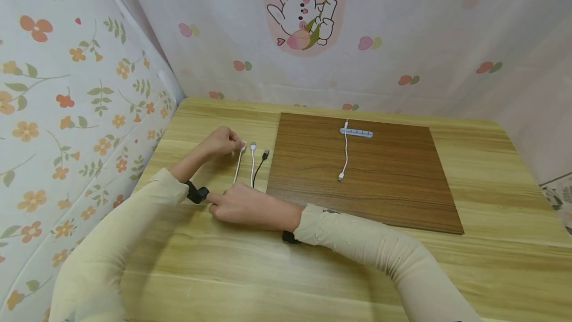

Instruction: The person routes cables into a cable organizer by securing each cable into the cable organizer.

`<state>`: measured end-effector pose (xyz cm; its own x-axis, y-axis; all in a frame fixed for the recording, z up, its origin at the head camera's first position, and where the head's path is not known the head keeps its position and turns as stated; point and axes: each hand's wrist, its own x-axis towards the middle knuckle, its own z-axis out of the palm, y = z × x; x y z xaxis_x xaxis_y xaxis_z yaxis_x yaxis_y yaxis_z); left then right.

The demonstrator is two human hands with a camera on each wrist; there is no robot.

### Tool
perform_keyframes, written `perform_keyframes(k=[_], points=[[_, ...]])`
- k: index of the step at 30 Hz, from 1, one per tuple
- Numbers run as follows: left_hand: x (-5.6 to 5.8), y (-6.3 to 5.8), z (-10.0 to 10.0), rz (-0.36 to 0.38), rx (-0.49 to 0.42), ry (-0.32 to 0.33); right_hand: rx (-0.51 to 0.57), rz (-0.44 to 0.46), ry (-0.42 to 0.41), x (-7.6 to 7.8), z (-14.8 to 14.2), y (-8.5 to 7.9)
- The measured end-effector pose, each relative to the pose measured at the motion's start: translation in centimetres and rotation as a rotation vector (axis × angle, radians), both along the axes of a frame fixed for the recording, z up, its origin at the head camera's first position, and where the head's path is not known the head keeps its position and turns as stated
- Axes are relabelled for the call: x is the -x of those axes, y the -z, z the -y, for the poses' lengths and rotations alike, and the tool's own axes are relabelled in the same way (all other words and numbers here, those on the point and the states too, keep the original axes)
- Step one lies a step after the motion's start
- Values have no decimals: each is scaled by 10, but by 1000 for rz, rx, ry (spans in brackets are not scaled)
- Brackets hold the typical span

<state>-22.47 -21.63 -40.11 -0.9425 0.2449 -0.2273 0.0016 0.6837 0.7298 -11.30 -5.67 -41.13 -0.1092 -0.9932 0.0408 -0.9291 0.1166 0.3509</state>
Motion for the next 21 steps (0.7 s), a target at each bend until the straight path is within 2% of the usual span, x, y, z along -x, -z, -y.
perform_keyframes(k=[15, 21], points=[[0, -6, -6, -13, 18, 19, 14, -55, -20, 2, -11, -13], [-1, -9, -11, -18, 7, 28, 5, -35, -28, 3, -23, -18]])
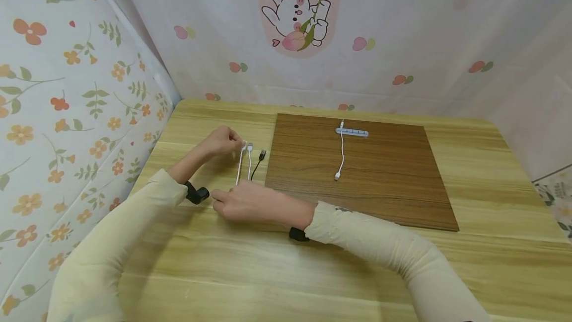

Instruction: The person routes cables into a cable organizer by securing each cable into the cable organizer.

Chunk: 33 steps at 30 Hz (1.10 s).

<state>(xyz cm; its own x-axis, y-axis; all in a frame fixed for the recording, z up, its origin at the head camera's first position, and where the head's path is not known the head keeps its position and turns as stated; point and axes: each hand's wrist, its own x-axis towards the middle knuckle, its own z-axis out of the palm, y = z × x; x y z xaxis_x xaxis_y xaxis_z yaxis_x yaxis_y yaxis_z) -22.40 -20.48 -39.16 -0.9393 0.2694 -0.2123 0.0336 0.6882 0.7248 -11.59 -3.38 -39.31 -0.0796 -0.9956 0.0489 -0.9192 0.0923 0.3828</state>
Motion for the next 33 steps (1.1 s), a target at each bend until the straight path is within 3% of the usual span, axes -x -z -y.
perform_keyframes(k=[12, 19, 27, 33], points=[[4, -5, -14, 4, -15, 7, 22, 135, 19, 9, -25, -4], [10, -7, -23, 10, -37, 18, 16, 131, 19, 15, -35, -3], [14, -6, -38, 23, -80, 3, 42, 192, 20, 22, -53, -4], [18, -3, -54, 20, -86, 17, 97, 120, -3, 24, -69, 1]])
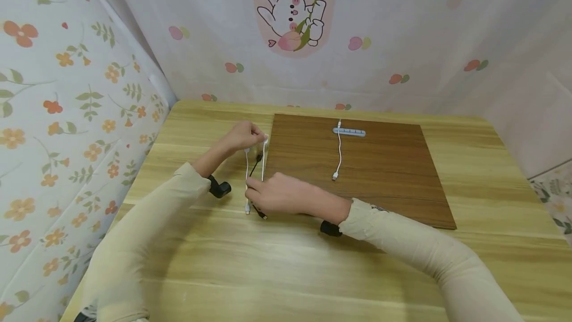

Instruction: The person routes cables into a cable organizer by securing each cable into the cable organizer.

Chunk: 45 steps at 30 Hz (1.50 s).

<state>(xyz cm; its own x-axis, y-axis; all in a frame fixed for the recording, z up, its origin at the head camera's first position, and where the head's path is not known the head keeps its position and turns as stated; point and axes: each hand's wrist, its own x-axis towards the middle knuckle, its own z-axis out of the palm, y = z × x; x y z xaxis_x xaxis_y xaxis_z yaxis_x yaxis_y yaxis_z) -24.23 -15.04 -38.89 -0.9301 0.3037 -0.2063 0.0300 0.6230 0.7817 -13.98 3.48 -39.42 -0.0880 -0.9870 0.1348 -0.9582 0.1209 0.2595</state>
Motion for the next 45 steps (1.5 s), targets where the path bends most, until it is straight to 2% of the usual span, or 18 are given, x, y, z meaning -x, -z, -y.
perform_keyframes(k=[3, 14, 22, 29, 33, 45], points=[[2, 1, -7, -8, -16, 18, 14, -31, -5, 1, -7, -1], [10, 1, -30, -12, -72, 58, 60, -56, 5, 3, -28, -1], [18, 3, -44, -36, -42, 57, 60, -75, 13, 6, -43, -6], [20, -1, -57, -47, -37, 49, 48, -57, 24, 8, -57, -8], [22, -2, -63, -41, -23, 44, 82, -35, 22, 11, -64, -7], [34, -4, -85, -39, -41, 54, 137, -23, 54, 20, -90, -2]])
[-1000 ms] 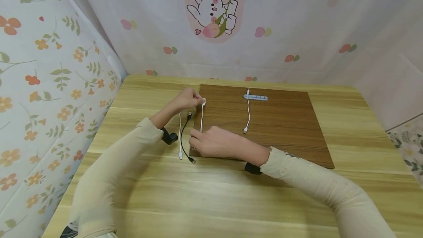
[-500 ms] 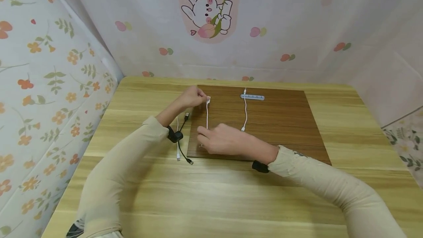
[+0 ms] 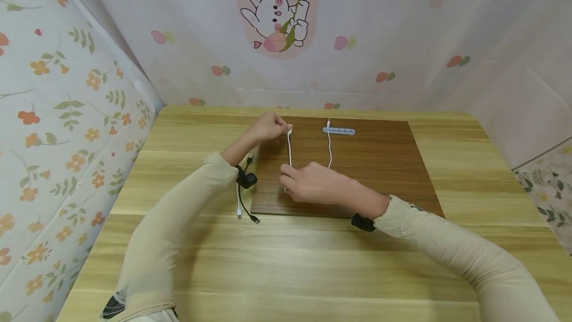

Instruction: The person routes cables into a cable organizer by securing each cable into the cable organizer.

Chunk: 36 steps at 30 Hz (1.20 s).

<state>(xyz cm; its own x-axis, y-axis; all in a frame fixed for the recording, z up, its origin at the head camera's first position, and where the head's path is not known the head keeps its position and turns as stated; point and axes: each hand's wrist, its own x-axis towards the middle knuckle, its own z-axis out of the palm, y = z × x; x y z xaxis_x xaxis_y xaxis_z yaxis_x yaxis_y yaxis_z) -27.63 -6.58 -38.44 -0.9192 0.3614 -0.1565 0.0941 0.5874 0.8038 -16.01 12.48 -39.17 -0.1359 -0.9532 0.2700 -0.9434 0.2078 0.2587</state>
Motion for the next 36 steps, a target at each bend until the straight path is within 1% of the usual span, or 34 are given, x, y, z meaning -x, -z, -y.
perform_keyframes(k=[3, 7, 10, 13, 17, 25, 28, 32, 36], points=[[2, -2, -4, 6, 12, -4, -4, 13, 11, 2, -4, 1], [4, -5, -10, 0, 27, 10, -16, 42, 26, 2, -12, 2], [5, -5, -16, -5, 6, 20, -22, 50, 39, 2, -18, 2], [8, -4, -23, -2, -35, 26, -20, 66, 50, 3, -23, 1], [11, -4, -32, -10, -66, 24, -24, 111, 69, 5, -29, 1], [18, 2, -47, -39, -71, 54, -25, 127, 110, 7, -42, 4], [20, 3, -50, -39, -73, 43, -7, 154, 117, 9, -47, 5], [22, 5, -55, -31, -72, 24, -9, 163, 135, 11, -53, 7], [24, 6, -60, -49, -59, 25, -14, 171, 158, 13, -58, 8]])
